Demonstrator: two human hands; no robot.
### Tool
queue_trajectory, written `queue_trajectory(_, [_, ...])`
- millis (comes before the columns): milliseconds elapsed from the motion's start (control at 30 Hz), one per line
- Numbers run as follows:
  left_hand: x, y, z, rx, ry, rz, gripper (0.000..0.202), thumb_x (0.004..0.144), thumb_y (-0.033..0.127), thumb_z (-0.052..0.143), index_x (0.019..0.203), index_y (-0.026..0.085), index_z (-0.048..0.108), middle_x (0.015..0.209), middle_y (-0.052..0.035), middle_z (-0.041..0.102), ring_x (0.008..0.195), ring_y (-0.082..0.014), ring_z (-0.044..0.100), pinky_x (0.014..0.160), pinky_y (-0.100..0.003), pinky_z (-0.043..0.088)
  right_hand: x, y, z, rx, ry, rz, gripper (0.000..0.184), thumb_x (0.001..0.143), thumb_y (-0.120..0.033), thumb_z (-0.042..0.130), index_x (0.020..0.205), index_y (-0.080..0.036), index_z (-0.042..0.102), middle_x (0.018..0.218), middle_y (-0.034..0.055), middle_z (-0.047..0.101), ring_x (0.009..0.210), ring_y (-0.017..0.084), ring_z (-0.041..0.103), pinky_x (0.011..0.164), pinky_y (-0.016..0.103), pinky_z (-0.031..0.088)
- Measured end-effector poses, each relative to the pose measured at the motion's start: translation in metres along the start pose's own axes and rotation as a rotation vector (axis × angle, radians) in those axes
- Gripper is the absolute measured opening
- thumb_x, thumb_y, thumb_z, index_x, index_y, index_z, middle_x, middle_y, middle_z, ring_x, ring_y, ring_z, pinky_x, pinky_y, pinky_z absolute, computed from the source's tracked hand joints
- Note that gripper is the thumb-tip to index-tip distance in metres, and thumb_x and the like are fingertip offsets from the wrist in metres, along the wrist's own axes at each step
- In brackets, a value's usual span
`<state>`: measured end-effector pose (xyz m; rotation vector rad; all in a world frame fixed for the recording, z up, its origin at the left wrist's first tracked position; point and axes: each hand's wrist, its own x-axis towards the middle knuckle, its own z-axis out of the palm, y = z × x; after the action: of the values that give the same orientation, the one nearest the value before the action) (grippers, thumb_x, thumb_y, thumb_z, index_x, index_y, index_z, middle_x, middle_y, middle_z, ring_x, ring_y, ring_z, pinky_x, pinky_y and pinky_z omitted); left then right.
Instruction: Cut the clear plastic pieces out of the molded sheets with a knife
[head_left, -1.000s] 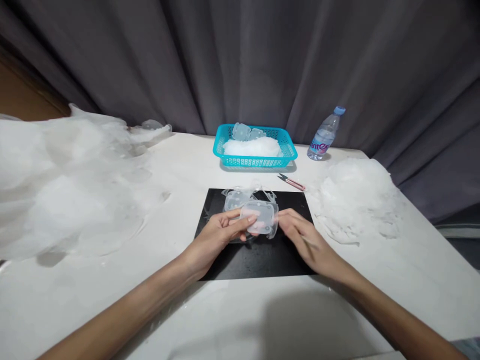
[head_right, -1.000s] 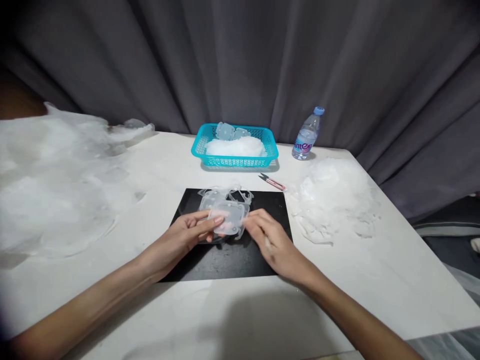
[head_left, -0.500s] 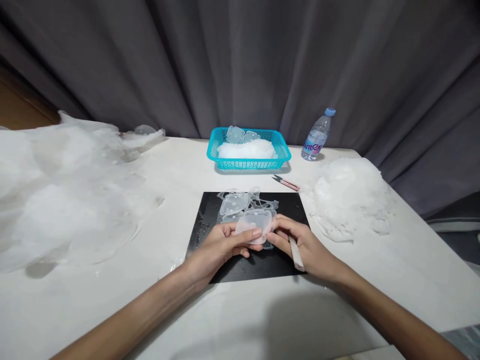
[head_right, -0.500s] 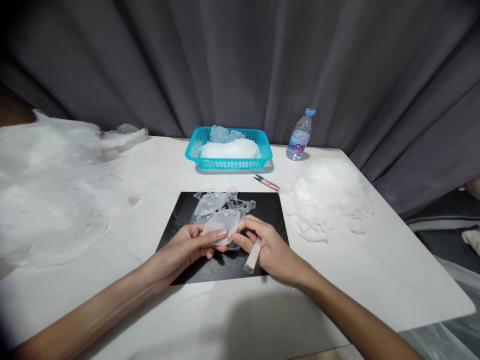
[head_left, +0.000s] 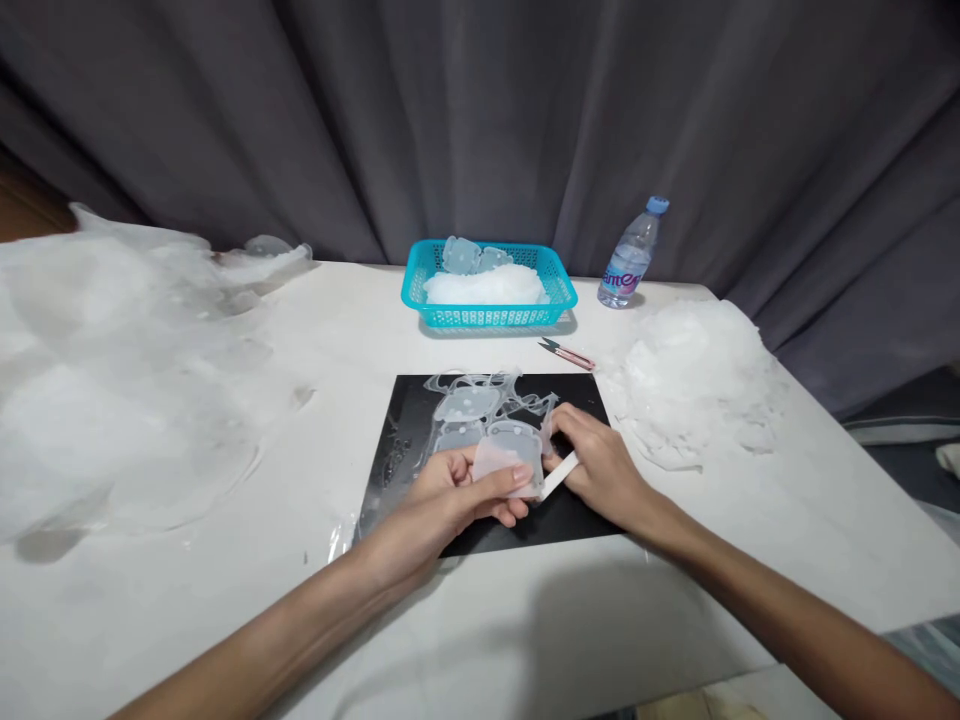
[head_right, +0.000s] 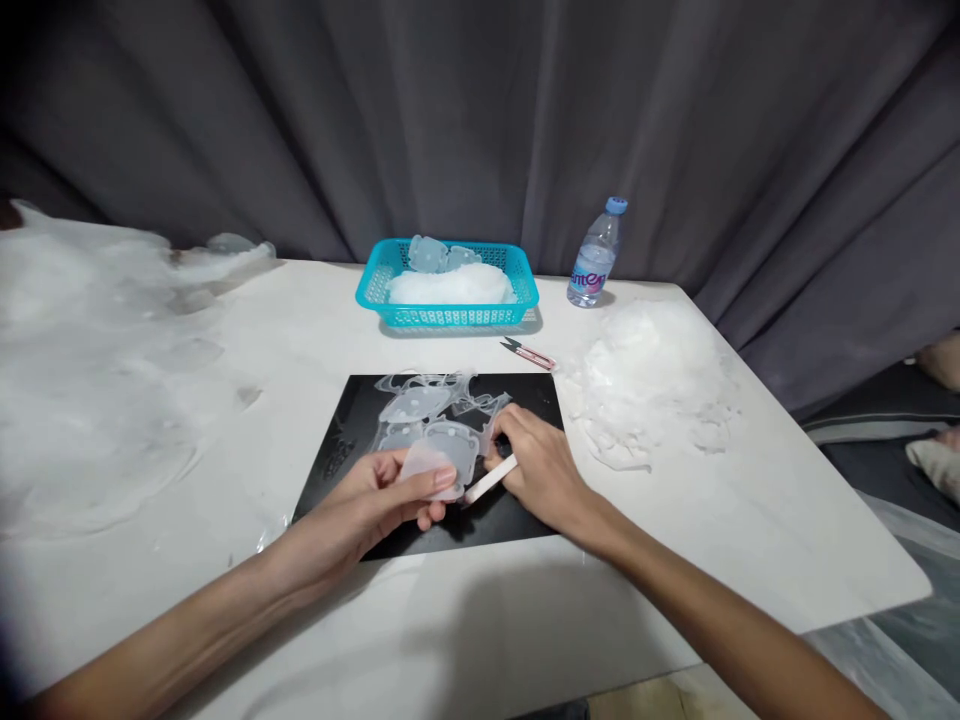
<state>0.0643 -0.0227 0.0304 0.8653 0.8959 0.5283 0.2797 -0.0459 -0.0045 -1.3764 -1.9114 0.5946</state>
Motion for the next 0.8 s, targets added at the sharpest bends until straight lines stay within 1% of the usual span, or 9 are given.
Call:
queue_trajectory(67, [0.0, 0.003, -0.005, 0.054, -0.001, 0.015, 0.037, 0.071, 0.042, 0.095, 0.085, 0.013, 0.076, 0.074, -0.0041, 0.076, 0.066, -0.0122, 0.066, 0.063, -0.021, 0.053, 0.002, 0.003, -0.011, 0.089, -0.009, 0.015, 0.007, 0.094, -0.018, 0.06, 0.088, -0.021, 0.062, 0.098, 0.0047, 0.066, 0.09, 0.02, 0.06, 0.083, 0.032, 0.045])
queue_trajectory(133, [0.001, 0.004, -0.011, 0.11, -0.005, 0.026, 0.036, 0.075, 0.042, 0.093, 0.09, 0.013, 0.077, 0.076, -0.0044, 0.076, 0.068, -0.0132, 0.068, 0.066, -0.022, 0.054, 0.003, 0.001, -0.022, 0.228, -0.083, 0.062, 0.008, 0.097, -0.026, 0.063, 0.097, -0.02, 0.068, 0.097, 0.0034, 0.066, 0.082, 0.016, 0.056, 0.076, 0.03, 0.044])
queue_trajectory(233, [0.003, 0.002, -0.017, 0.166, -0.037, 0.033, 0.04, 0.08, 0.043, 0.089, 0.106, 0.015, 0.078, 0.085, -0.0053, 0.078, 0.077, -0.0164, 0.071, 0.073, -0.025, 0.056, 0.004, -0.005, -0.029, 0.443, -0.219, 0.164, 0.023, 0.097, -0.039, 0.067, 0.111, -0.021, 0.072, 0.093, 0.0017, 0.067, 0.075, 0.014, 0.053, 0.07, 0.028, 0.042])
queue_trajectory(300, [0.004, -0.001, -0.017, 0.173, -0.051, 0.03, 0.042, 0.083, 0.045, 0.087, 0.113, 0.017, 0.077, 0.096, -0.0071, 0.08, 0.089, -0.0201, 0.073, 0.082, -0.029, 0.057, 0.004, -0.008, -0.026, 0.552, -0.211, 0.216, 0.029, 0.096, -0.046, 0.069, 0.107, -0.02, 0.073, 0.092, 0.0024, 0.069, 0.078, 0.015, 0.057, 0.071, 0.028, 0.044])
queue_trajectory(400, [0.005, -0.006, -0.015, 0.166, -0.031, 0.047, 0.041, 0.087, 0.049, 0.082, 0.113, 0.018, 0.078, 0.112, -0.0094, 0.079, 0.104, -0.0234, 0.071, 0.096, -0.033, 0.053, 0.005, -0.01, -0.02, 0.63, -0.184, 0.25, 0.036, 0.092, -0.053, 0.074, 0.097, -0.018, 0.075, 0.088, 0.0029, 0.069, 0.077, 0.015, 0.058, 0.07, 0.028, 0.045])
queue_trajectory(467, [0.005, -0.007, -0.013, 0.145, -0.006, 0.06, 0.041, 0.088, 0.052, 0.079, 0.108, 0.016, 0.079, 0.111, -0.0097, 0.079, 0.102, -0.0225, 0.07, 0.095, -0.032, 0.051, 0.004, -0.011, -0.019, 0.612, -0.187, 0.249, 0.038, 0.088, -0.055, 0.078, 0.097, -0.018, 0.076, 0.079, 0.0003, 0.065, 0.069, 0.013, 0.053, 0.064, 0.027, 0.042])
queue_trajectory(567, [0.007, -0.008, -0.01, 0.091, 0.045, 0.067, 0.039, 0.084, 0.051, 0.083, 0.1, 0.015, 0.08, 0.099, -0.0086, 0.079, 0.09, -0.0193, 0.069, 0.085, -0.029, 0.05, 0.0, -0.012, -0.017, 0.496, -0.132, 0.218, 0.033, 0.089, -0.051, 0.078, 0.1, -0.02, 0.079, 0.069, -0.0029, 0.056, 0.059, 0.011, 0.046, 0.057, 0.027, 0.039])
queue_trajectory(700, [0.007, -0.011, -0.003, -0.01, 0.059, 0.036, 0.035, 0.076, 0.042, 0.09, 0.095, 0.015, 0.08, 0.094, -0.007, 0.079, 0.087, -0.0181, 0.068, 0.084, -0.027, 0.05, -0.003, -0.011, -0.005, 0.204, 0.042, 0.171, 0.011, 0.091, -0.03, 0.072, 0.095, -0.022, 0.08, 0.081, 0.0028, 0.071, 0.067, 0.015, 0.058, 0.064, 0.029, 0.044])
queue_trajectory(800, [0.005, -0.013, 0.001, -0.013, 0.017, -0.016, 0.032, 0.074, 0.043, 0.09, 0.084, 0.014, 0.079, 0.084, -0.0057, 0.078, 0.078, -0.0164, 0.066, 0.077, -0.025, 0.049, -0.002, -0.007, -0.004, 0.06, 0.091, 0.23, 0.01, 0.088, -0.019, 0.069, 0.087, -0.023, 0.079, 0.086, 0.0035, 0.077, 0.074, 0.018, 0.063, 0.067, 0.03, 0.044])
